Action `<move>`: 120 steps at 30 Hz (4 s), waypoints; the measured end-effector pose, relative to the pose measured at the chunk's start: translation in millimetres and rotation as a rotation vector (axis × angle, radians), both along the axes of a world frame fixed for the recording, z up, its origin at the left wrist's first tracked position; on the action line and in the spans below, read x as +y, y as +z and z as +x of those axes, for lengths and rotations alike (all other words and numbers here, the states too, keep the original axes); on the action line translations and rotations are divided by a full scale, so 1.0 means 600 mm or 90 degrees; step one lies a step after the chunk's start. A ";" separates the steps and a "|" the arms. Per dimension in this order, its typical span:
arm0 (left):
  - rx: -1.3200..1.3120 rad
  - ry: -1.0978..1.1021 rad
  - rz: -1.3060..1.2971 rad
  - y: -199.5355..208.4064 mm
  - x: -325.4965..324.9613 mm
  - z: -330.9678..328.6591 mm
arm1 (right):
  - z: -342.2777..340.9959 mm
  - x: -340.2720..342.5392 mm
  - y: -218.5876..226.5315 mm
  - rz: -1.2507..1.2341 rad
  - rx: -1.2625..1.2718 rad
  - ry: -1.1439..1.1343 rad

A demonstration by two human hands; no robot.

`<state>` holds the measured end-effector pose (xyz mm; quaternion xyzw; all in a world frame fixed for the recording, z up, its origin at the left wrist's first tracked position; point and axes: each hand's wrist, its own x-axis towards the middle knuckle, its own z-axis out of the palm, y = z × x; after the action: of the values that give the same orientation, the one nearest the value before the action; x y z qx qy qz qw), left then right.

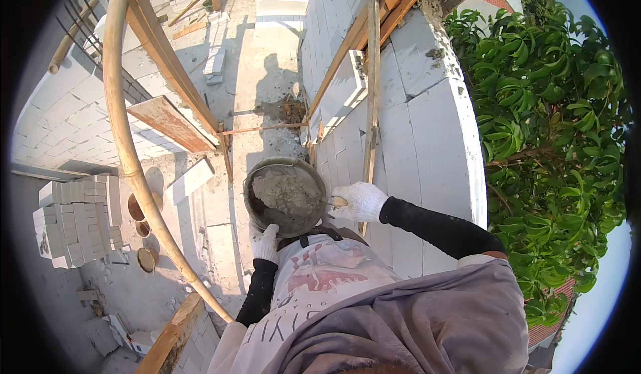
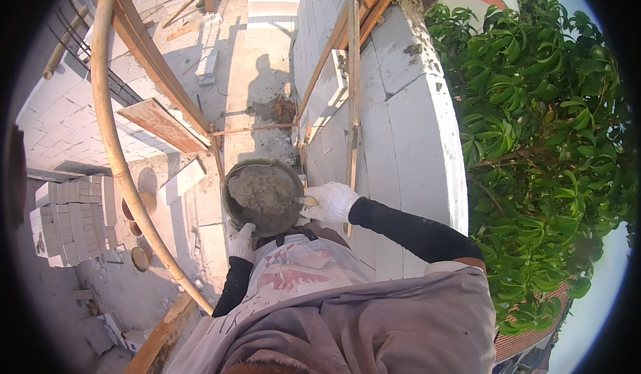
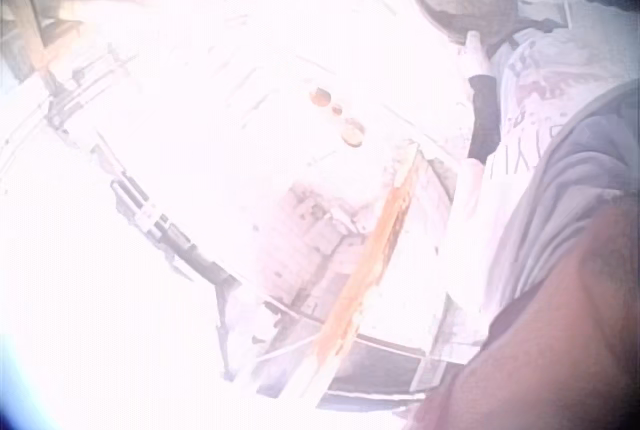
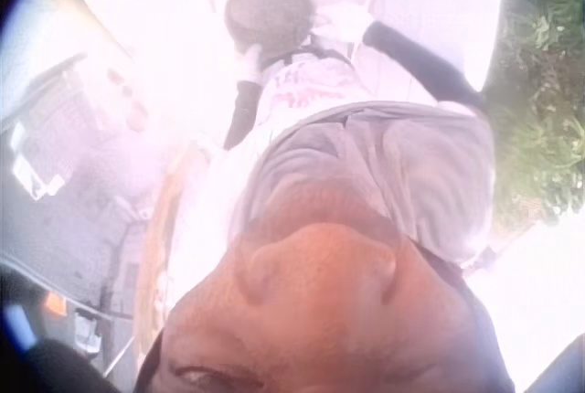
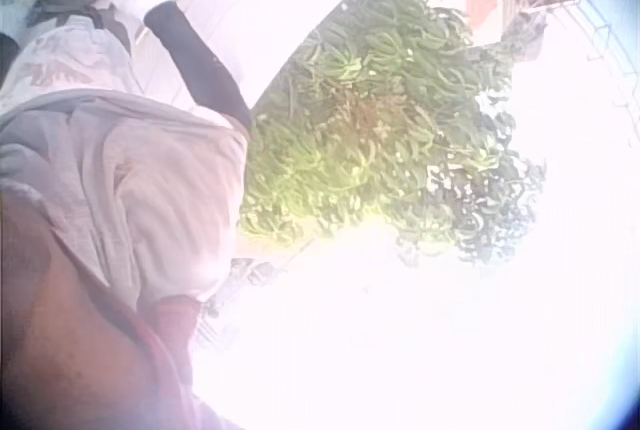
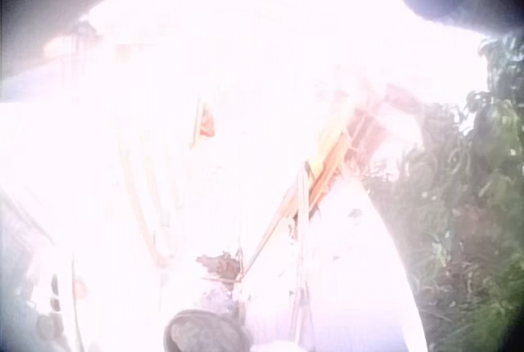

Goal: The person scoops mortar from a bucket with a trowel and applies it to a white wall, smoothing the surface. They repeatedly transfer mortar from the bucket to the wall, working along a section of the wall near wooden scaffolding.

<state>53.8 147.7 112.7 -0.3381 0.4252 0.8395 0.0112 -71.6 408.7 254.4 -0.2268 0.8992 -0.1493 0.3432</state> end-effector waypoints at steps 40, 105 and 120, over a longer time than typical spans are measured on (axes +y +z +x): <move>-0.013 -0.021 -0.070 -0.056 0.024 -0.041 | -0.203 0.165 0.553 0.267 0.655 -0.076; -0.056 -0.134 -0.303 -0.182 0.005 -0.019 | -0.529 0.311 0.727 0.401 0.284 -0.439; -0.102 -0.049 -0.102 -0.055 0.020 -0.035 | -0.359 0.253 0.655 0.611 0.721 -0.281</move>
<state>33.1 159.4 79.5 -0.3874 0.5010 0.7723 0.0500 -286.9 560.3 647.2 0.0896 0.9281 0.3305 -0.1460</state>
